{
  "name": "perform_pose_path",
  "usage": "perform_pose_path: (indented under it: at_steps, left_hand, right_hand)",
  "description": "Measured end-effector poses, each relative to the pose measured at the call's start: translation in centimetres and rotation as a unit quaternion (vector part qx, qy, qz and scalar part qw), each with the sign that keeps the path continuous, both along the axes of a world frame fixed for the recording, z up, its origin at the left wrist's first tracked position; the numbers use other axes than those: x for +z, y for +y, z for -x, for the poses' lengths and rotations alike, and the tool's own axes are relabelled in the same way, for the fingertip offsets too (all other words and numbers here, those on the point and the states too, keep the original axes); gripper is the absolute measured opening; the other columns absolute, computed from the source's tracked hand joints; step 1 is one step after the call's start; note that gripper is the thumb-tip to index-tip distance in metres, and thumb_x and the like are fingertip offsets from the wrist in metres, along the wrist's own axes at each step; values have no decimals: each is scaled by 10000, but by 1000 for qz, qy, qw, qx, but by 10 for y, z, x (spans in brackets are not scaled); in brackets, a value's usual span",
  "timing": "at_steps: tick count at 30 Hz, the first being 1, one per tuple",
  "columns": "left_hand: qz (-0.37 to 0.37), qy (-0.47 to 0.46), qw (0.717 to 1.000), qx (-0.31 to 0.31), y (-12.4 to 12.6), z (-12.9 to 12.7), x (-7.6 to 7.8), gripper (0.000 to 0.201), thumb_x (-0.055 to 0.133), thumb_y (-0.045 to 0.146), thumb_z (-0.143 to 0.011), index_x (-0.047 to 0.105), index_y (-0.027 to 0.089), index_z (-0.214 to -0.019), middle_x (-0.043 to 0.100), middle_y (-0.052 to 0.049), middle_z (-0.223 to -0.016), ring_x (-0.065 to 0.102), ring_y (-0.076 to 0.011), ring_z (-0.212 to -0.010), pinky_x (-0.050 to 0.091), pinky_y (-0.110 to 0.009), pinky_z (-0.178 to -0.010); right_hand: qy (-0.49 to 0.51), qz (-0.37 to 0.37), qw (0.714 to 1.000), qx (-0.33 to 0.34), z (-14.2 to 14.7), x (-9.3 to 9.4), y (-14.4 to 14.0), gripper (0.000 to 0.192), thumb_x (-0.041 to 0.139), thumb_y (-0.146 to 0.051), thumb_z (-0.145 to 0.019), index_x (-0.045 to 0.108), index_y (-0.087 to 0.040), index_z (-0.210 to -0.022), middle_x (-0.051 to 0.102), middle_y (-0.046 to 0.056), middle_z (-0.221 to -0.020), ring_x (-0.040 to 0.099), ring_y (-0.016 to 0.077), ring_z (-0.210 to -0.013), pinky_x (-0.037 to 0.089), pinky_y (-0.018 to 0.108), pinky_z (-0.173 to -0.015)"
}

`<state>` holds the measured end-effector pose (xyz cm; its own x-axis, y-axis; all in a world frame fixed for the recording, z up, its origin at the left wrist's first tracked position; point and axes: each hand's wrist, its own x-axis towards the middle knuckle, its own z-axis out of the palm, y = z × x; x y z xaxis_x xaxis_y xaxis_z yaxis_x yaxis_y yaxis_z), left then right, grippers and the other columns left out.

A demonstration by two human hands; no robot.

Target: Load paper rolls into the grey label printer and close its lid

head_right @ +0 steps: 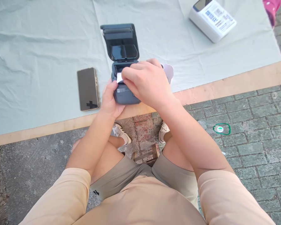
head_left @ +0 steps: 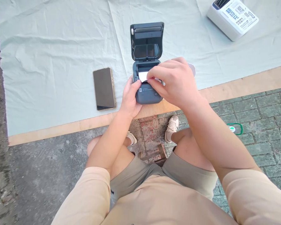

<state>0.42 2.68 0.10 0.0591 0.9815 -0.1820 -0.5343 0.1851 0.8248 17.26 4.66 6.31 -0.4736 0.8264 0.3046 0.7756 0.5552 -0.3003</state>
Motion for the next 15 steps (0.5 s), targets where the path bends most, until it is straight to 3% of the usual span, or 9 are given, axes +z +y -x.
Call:
perform_pose_path:
  at_steps: [3, 6, 9, 11, 13, 15]
  left_hand:
    - [20, -8, 1000, -5, 1, 3, -1, 427, 790, 635, -876, 707, 254, -1050, 805, -35, -1039, 754, -261, -1301, 639, -342, -1055]
    - [12, -6, 1000, -1, 0, 4, -1, 424, 872, 588, -822, 721, 256, -1038, 804, -23, -1016, 782, -254, -1236, 654, -326, -1007]
    - [-9, 2, 1000, -2, -1, 3, -1, 467, 957, 514, -745, 711, 245, -1038, 805, -22, -1012, 783, -277, -1260, 644, -350, -1054]
    - [-20, 2, 1000, -12, -1, 2, -2, 548, 987, 503, -698, 701, 246, -1087, 809, -29, -1036, 757, -307, -1332, 628, -387, -1112]
    - [-32, 4, 999, -26, -1, 3, -5, 665, 1019, 495, -643, 680, 256, -1163, 814, -36, -1084, 723, -338, -1400, 624, -427, -1133]
    - [-46, 13, 998, -47, 0, 6, -10, 786, 1043, 493, -602, 646, 271, -1242, 813, -49, -1146, 694, -364, -1446, 636, -447, -1107]
  right_hand:
    - [13, -30, 999, 23, 4, -3, -3, 387, 440, -352, -1138, 723, -292, -880, 814, 45, -964, 716, 284, -994, 489, 494, -918]
    - [48, -46, 997, 51, 8, -8, -5, 405, 471, -397, -1129, 734, -283, -842, 818, 57, -984, 709, 294, -1024, 487, 504, -932]
    - [126, -66, 989, 39, 9, -9, -5, 294, 550, -395, -1078, 706, -295, -850, 787, 61, -926, 705, 293, -976, 502, 504, -928]
    - [224, -97, 970, 3, 7, -7, -4, 184, 550, -299, -1021, 648, -293, -866, 751, 65, -918, 692, 278, -944, 528, 480, -901]
    - [325, -123, 937, -26, 5, -3, 0, 78, 549, -246, -932, 598, -292, -971, 736, 85, -1052, 698, 283, -1082, 555, 452, -894]
    - [363, -85, 927, -47, 2, -1, 6, 304, 541, -284, -885, 522, -308, -1188, 686, 102, -1340, 625, 282, -1395, 566, 450, -989]
